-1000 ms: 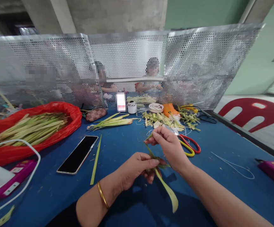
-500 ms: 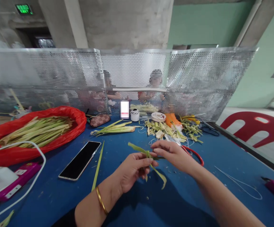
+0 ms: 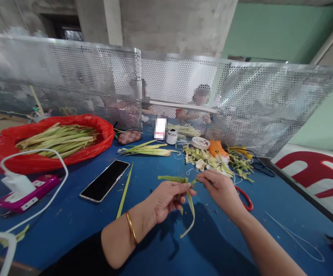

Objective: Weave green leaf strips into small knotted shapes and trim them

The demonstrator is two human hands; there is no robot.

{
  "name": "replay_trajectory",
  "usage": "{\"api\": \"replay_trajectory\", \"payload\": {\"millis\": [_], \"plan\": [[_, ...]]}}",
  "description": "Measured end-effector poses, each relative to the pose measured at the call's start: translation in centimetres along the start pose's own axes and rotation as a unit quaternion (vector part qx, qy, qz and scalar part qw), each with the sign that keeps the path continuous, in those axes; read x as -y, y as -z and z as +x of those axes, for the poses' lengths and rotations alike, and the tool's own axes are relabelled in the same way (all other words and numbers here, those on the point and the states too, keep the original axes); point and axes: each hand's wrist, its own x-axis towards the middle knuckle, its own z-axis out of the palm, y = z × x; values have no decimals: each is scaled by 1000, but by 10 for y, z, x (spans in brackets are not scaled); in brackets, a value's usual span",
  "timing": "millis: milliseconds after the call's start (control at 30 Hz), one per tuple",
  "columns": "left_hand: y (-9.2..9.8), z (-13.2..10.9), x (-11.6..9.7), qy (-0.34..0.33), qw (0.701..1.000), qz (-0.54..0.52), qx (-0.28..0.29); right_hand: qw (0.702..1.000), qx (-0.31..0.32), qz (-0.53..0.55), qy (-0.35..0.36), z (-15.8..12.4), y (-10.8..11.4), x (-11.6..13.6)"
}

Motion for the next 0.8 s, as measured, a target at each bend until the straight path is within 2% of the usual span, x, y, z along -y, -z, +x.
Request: {"api": "replay_trajectory", "payload": {"millis": [167, 233, 300, 333, 400, 467, 500, 600, 667, 800], "plan": [[0, 0, -2, -11, 1000, 3, -1, 995, -59, -72, 19, -2, -8, 0], [-1, 0, -3, -26, 999, 3, -19, 992, -114, -61, 11, -3, -5, 6], [-1, 0, -4, -54, 998, 10, -36, 991, -130, -18, -19, -5, -2, 15], [-1, 1, -5, -69, 997, 16, -44, 994, -102, 16, -41, -6, -2, 20], [0, 1, -5, -97, 993, 29, -52, 992, 4, 98, -83, -9, -5, 28], [1, 2, -6, -116, 991, 38, -57, 973, 92, 180, -108, -11, -11, 34], [1, 1, -6, -121, 990, 40, -60, 965, 112, 210, -113, -11, -13, 36], [1, 0, -7, -126, 989, 43, -70, 959, 105, 236, -112, -11, -14, 37], [1, 1, -6, -135, 987, 44, -79, 970, 99, 200, -96, -10, -10, 34], [1, 3, -3, -150, 981, 41, -112, 985, 126, 109, -52, -9, -4, 28]]}}
